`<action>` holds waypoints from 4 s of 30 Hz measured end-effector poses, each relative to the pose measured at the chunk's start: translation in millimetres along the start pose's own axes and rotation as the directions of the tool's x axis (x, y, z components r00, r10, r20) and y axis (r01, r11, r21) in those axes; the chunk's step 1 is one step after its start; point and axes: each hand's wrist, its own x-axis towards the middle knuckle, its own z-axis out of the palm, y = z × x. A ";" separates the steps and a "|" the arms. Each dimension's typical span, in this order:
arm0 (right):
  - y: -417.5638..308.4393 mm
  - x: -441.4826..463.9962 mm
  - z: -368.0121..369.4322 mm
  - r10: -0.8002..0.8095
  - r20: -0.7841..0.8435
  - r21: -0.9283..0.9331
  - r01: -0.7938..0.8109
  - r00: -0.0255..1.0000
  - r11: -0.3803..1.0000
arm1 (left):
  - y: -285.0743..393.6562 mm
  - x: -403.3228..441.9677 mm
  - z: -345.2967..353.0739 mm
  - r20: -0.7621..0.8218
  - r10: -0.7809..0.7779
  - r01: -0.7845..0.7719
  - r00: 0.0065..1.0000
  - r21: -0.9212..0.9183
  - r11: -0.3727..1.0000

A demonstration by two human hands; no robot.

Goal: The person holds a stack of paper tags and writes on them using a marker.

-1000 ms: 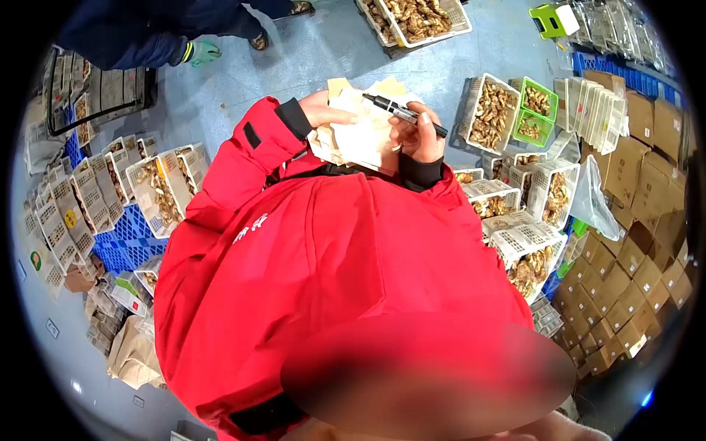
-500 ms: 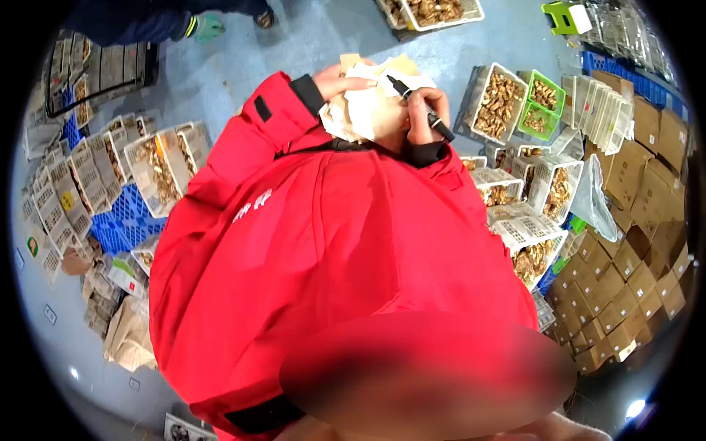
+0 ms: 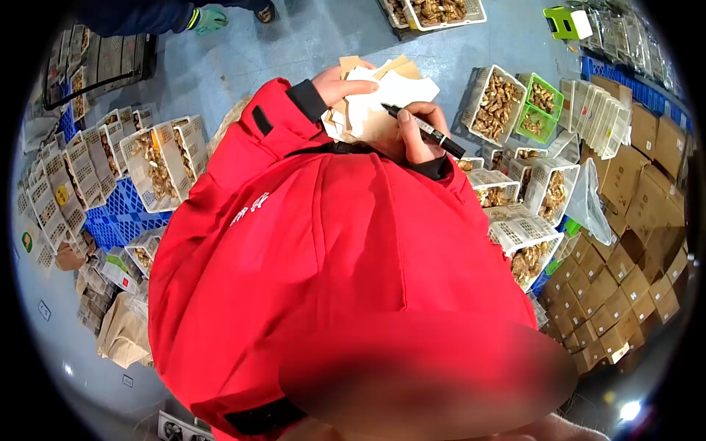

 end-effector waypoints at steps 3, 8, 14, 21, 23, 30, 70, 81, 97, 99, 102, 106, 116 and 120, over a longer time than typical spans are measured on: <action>-15.6 -1.8 5.2 0.126 0.003 -0.013 -0.126 0.992 0.992 | -1.6 -2.1 -0.6 -0.002 0.046 -0.046 0.999 0.031 0.998; -13.6 -5.8 8.8 -0.011 0.059 -0.115 0.018 0.998 0.993 | 2.2 -8.4 5.4 -0.038 0.078 -0.074 0.996 0.083 0.994; -0.4 2.9 13.4 0.096 -0.024 0.055 -0.094 0.995 0.994 | -5.6 -13.0 6.1 -0.084 0.082 -0.085 0.993 -0.031 0.996; -8.1 -1.0 13.0 0.024 0.011 -0.055 -0.023 1.000 0.998 | -7.0 -10.9 0.9 -0.096 0.030 -0.041 0.995 -0.113 0.993; 2.8 0.0 11.2 0.006 0.032 -0.072 -0.004 0.999 0.997 | -7.0 -11.2 0.6 -0.102 0.031 -0.042 0.994 -0.113 0.993; -4.5 -1.4 18.1 0.063 -0.016 0.011 -0.063 0.998 0.998 | -13.1 -9.6 -1.7 -0.089 0.058 -0.069 0.994 -0.123 0.990; 13.4 12.9 22.4 0.124 0.070 0.078 -0.129 0.990 0.989 | -19.4 -14.0 -11.4 -0.198 0.052 -0.073 0.979 -0.100 0.992; 6.4 11.3 25.9 0.145 0.036 0.122 -0.148 0.989 0.981 | -18.9 -9.7 -11.4 -0.196 0.054 -0.081 0.979 -0.132 0.988; 7.4 9.6 19.3 0.100 0.003 0.055 -0.100 0.995 0.993 | -21.0 -6.7 -7.6 -0.157 0.090 -0.108 0.983 -0.107 0.988; 2.9 8.2 18.2 0.132 -0.004 0.073 -0.132 0.991 0.989 | -13.5 -9.1 -0.5 -0.194 0.056 -0.074 0.979 -0.085 0.994; -3.1 8.0 16.6 0.116 0.007 0.016 -0.116 0.993 0.993 | -18.3 -8.2 -3.4 -0.165 0.082 -0.095 0.983 -0.072 0.993; -4.4 4.3 15.8 0.050 0.026 -0.030 -0.049 0.998 0.998 | -16.6 -13.5 0.4 -0.206 0.080 -0.105 0.975 -0.114 0.988; -6.8 -5.3 13.7 0.012 0.034 -0.036 -0.010 0.999 0.999 | -16.1 -19.8 4.1 -0.241 0.135 -0.167 0.961 -0.120 0.979; 0.8 -9.4 14.0 0.063 -0.050 0.078 -0.059 0.997 0.995 | -13.9 -23.0 6.2 -0.218 0.128 -0.136 0.968 -0.023 0.990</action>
